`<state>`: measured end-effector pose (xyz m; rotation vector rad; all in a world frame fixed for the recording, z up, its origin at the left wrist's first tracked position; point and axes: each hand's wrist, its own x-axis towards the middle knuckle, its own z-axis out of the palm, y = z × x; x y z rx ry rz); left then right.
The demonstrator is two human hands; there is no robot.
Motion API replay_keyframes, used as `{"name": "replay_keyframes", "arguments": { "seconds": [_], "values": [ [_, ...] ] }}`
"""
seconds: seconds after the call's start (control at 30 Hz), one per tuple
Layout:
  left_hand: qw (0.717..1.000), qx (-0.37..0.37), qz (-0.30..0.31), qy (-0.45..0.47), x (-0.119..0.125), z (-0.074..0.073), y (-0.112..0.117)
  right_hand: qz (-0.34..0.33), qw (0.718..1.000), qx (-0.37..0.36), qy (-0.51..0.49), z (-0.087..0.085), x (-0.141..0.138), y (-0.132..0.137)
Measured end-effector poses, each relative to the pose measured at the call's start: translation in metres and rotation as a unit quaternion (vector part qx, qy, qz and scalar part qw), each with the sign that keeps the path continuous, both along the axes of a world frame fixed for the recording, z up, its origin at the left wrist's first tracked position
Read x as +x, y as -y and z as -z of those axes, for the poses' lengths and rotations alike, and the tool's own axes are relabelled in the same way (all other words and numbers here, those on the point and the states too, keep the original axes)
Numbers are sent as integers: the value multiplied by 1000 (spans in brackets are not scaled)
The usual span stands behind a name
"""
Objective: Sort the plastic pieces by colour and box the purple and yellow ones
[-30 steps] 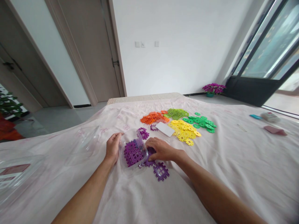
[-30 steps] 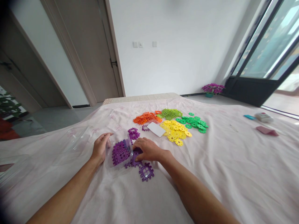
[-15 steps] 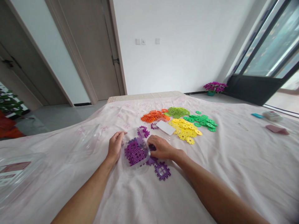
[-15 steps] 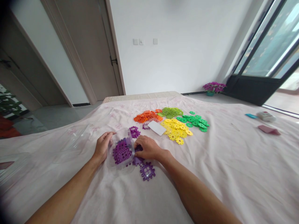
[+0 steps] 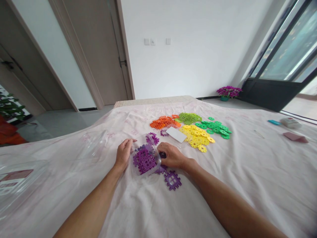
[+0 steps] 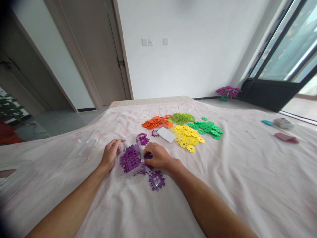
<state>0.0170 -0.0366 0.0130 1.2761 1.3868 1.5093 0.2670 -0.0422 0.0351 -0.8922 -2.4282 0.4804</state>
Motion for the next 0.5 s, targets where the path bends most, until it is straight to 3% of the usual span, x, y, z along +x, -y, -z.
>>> {"name": "replay_keyframes", "arguments": {
  "seconds": [0.5],
  "values": [
    [1000, -1, -16, -4, 1, -1, 1, 10, 1000, -12, -19, 3, 2, -1]
  ]
}}
